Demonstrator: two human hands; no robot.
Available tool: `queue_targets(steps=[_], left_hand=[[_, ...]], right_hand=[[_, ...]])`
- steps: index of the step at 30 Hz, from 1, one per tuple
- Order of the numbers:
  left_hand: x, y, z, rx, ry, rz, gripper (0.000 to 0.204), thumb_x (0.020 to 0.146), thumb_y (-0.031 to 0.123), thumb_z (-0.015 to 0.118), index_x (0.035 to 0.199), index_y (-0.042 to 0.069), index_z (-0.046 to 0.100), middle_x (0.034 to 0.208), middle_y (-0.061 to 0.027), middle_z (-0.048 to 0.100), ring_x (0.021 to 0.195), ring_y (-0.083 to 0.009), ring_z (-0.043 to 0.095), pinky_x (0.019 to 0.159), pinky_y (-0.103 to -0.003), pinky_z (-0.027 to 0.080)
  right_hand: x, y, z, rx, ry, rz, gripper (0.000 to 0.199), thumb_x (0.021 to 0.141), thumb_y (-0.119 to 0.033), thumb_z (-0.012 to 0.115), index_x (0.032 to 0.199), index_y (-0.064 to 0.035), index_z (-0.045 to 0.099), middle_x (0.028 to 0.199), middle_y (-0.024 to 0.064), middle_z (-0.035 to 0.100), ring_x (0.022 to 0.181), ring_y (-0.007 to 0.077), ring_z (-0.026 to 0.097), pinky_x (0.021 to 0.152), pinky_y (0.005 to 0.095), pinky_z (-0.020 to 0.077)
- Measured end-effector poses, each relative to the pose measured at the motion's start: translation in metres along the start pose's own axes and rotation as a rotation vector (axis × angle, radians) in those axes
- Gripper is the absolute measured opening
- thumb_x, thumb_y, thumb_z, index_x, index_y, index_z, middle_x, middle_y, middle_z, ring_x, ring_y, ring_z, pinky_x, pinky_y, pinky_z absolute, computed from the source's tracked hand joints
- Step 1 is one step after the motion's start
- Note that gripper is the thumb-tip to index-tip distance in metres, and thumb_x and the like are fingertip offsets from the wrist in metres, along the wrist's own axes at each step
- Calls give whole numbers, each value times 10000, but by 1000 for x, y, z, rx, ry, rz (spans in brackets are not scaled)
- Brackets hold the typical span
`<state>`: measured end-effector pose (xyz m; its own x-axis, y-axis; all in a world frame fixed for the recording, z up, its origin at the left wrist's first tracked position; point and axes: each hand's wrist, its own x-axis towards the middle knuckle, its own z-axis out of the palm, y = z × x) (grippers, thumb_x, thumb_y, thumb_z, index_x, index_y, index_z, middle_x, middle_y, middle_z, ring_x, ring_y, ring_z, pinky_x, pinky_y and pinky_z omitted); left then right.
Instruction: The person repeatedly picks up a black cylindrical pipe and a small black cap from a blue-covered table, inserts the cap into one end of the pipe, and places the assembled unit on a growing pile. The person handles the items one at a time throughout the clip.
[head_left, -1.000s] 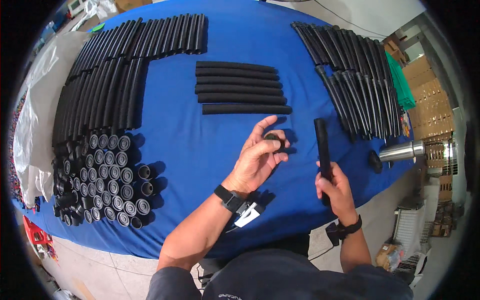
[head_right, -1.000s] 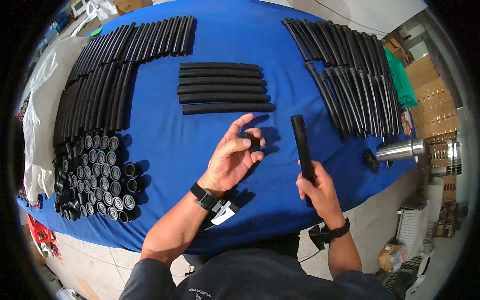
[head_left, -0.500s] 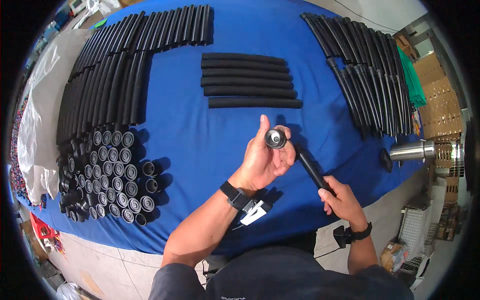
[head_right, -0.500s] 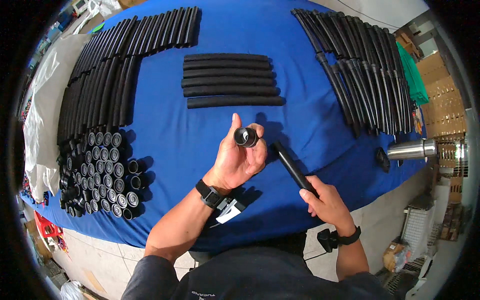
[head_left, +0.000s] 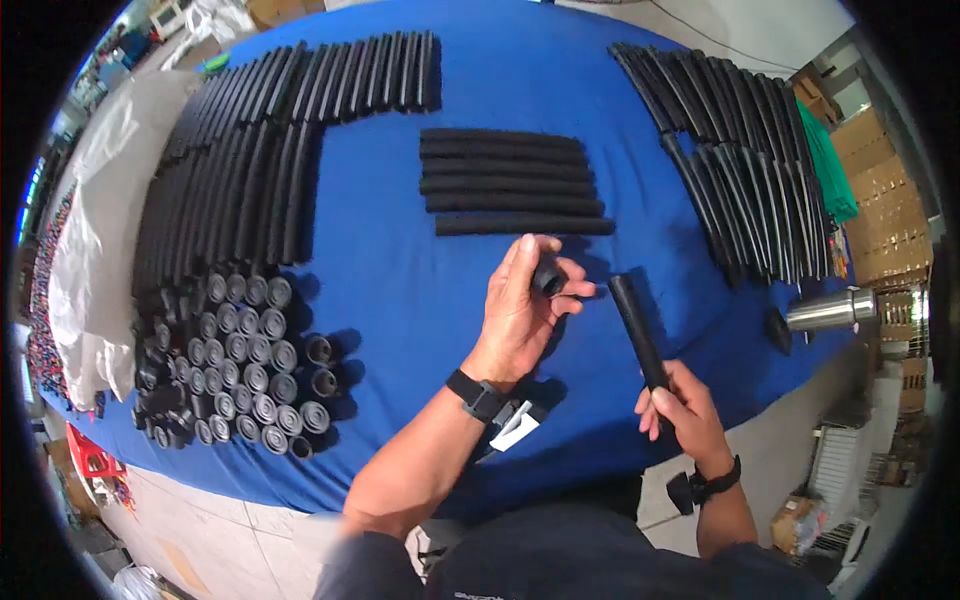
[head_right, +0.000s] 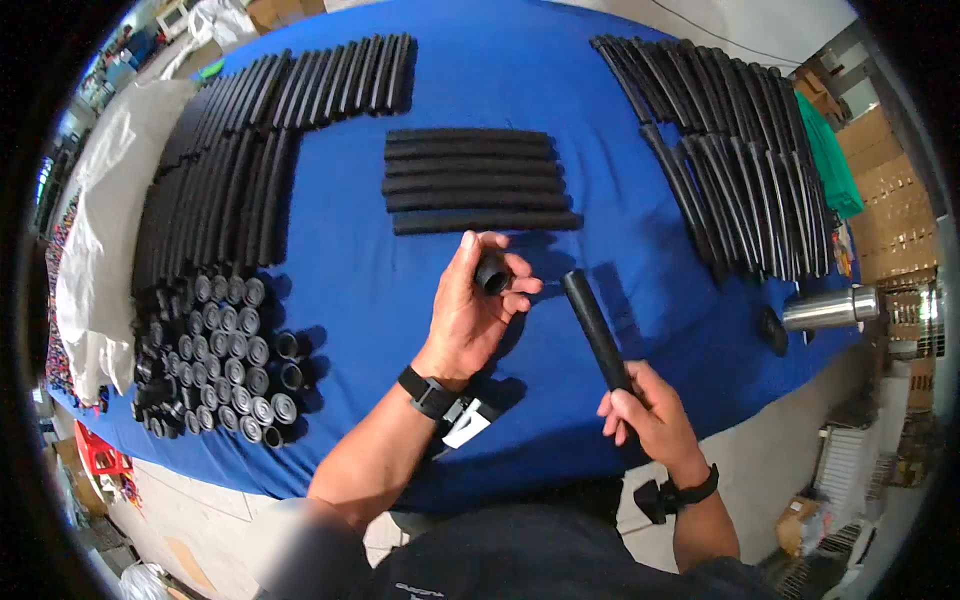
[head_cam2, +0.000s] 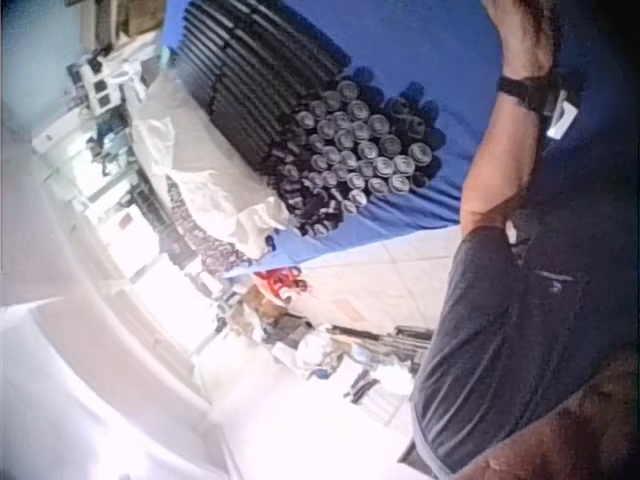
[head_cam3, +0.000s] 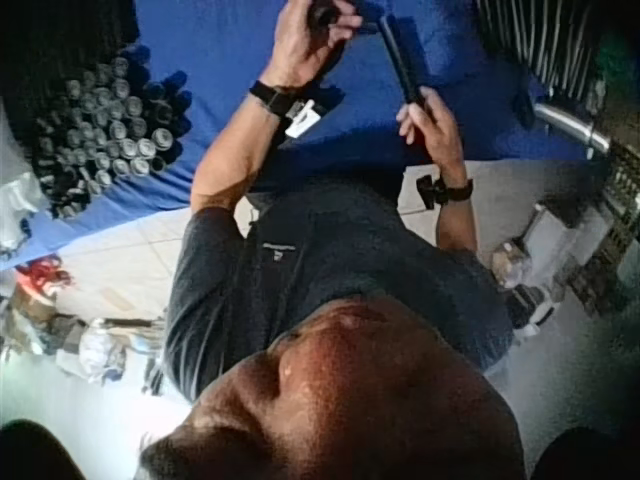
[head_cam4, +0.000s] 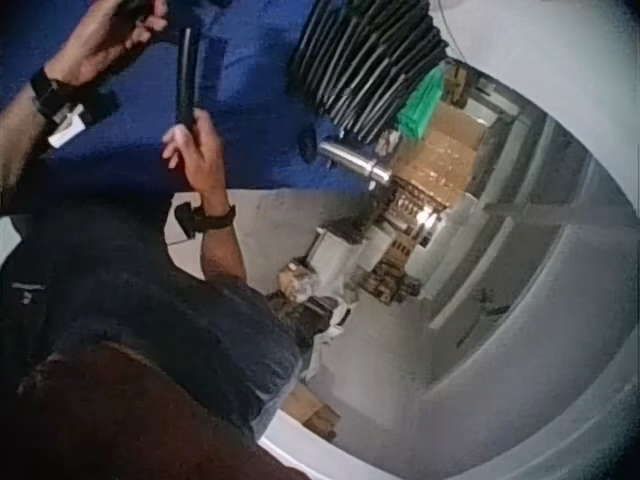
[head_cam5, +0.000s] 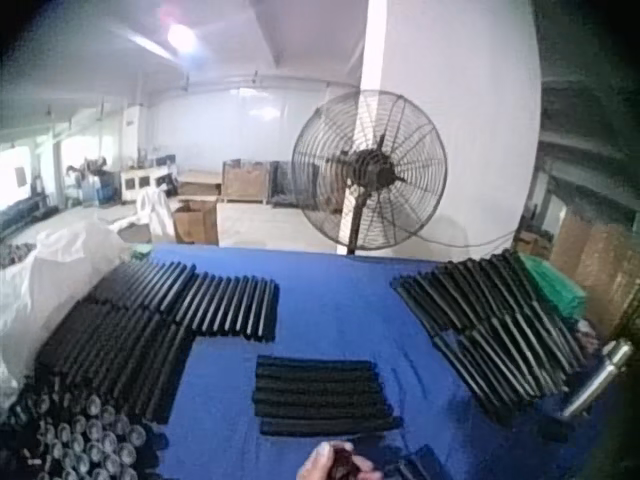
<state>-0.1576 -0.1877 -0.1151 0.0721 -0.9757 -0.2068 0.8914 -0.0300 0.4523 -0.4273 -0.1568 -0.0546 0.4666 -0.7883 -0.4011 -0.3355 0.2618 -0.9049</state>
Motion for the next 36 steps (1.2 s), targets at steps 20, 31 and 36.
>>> queue_targets(steps=[20, 31, 36], left_hand=[[4, 12, -15, -149, 29, 36, 649, 988, 645, 518, 1231, 49, 603, 899, -62, 594, 764, -202, 629, 657, -349, 551], [0, 10, -3, 144, 197, 233, 473, 1053, 469, 562, 877, 35, 628, 704, -41, 574, 537, -163, 611, 497, -302, 520], [0, 9, -2, 141, 233, 240, 487, 1052, 460, 569, 867, 15, 635, 694, -46, 574, 529, -161, 618, 489, -295, 521]], right_hand=[[28, -8, 69, 323, -309, 133, 453, 1109, -350, 460, 1437, -38, 450, 799, 49, 584, 553, 121, 584, 447, 251, 453], [28, -17, 78, -47, -193, 84, 431, 1104, -255, 447, 1472, -30, 460, 724, 15, 522, 491, 81, 503, 423, 241, 405], [29, -13, 81, -169, -111, 25, 436, 1075, -220, 528, 1465, -32, 478, 713, 45, 566, 528, 119, 561, 487, 284, 452]])
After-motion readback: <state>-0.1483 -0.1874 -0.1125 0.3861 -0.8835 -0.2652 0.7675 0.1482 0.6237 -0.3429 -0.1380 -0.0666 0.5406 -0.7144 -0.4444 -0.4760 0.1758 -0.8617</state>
